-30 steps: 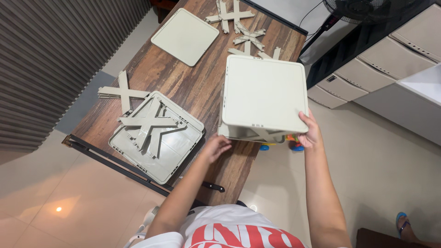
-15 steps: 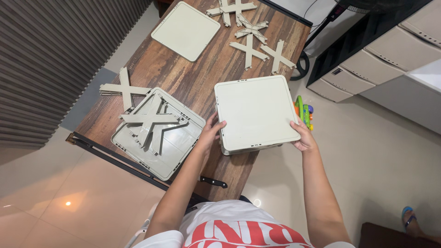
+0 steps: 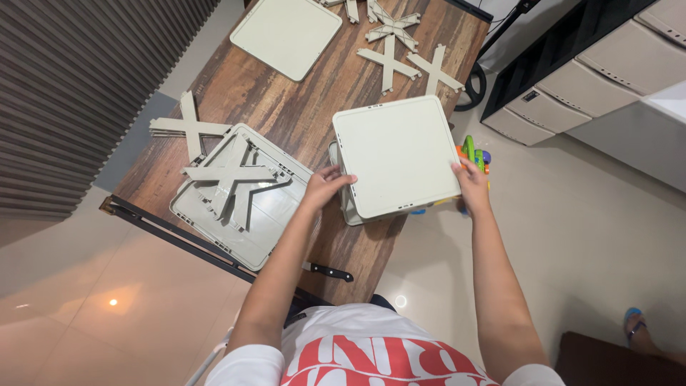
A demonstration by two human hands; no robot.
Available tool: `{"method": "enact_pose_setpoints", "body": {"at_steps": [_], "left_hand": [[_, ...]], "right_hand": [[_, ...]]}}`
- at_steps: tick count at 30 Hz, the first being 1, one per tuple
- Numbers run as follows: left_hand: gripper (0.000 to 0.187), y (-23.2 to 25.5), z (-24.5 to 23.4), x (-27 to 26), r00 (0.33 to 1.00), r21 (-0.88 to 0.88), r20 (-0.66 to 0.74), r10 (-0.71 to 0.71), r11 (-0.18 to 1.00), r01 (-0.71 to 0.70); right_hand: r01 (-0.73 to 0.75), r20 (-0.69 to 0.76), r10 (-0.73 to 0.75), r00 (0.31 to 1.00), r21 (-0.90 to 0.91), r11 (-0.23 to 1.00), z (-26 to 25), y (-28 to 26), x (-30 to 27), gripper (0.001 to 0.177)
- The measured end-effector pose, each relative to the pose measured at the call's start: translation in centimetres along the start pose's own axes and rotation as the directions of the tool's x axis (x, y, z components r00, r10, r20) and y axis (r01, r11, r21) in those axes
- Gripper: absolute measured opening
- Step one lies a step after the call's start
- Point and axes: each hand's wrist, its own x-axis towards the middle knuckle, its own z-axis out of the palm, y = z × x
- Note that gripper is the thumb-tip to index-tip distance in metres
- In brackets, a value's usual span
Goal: The person assembles a white plastic folding stool by inserting X-shaped leg supports into slots on the seat panels. They use a knife to pry open a slot on one panel to fit a leg support. The person handles multiple leg supports and seat panels on a wooden table.
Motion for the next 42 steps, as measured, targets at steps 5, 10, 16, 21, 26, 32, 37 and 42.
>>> {"method": "enact_pose_setpoints", "body": {"at_steps": [5,10,16,21,26,32,37,42], "left_hand": [[0.071,0.4,-1.9,-1.1,0.982,-0.435,0.01,-0.187,0.884,0.173],[0.044,0.4,-2.2,-1.8,0.993,-0.635,-0.048,-0.109,0.771,0.054],[0.034,1.4,-2.5,-3.6,0.99,-0.504,-0.138,-0.017,0.862,-0.055],[0.035,2.9,-7.9,-5.5,0.861,0.12,-0.345,0.373,0.928,-0.353],[0.092,4.0,-16.4,-8.8,0.68,0.895,-0.437,0.59,0.359,0.264],[0.092,2.2,-19.4,-10.5,0.708,0.658,-0.677,0.2,0.596,0.461],[0.046,0.2,-21.0,-10.8,0.653,0.715,-0.652,0.386,0.601,0.357],[0.05,1.5,-21.7,-11.8,0.687,0.697,-0.667,0.288,0.569,0.437]], "right_hand": [[0.166,-0.011,-0.182,0.983,-0.361,0.918,-0.3,-1.5,2.0,0.037],[0.392,0.077,-0.48,0.874,-0.697,0.601,2.6,-6.6,0.2,0.044],[0.513,0.311,-0.483,0.819,-0.774,0.371,11.6,-10.9,-4.0,0.054],[0.556,0.389,-0.414,0.823,-0.703,0.444,15.9,-11.8,-6.0,0.053],[0.514,0.269,-0.467,0.842,-0.663,0.545,14.6,-11.4,-5.6,0.043],[0.477,0.158,-0.519,0.84,-0.671,0.568,11.0,-10.8,-6.4,0.042],[0.417,0.09,-0.496,0.864,-0.68,0.603,9.2,-10.6,-7.1,0.041],[0.444,0.078,-0.51,0.857,-0.614,0.653,8.4,-10.6,-7.7,0.038]]}}
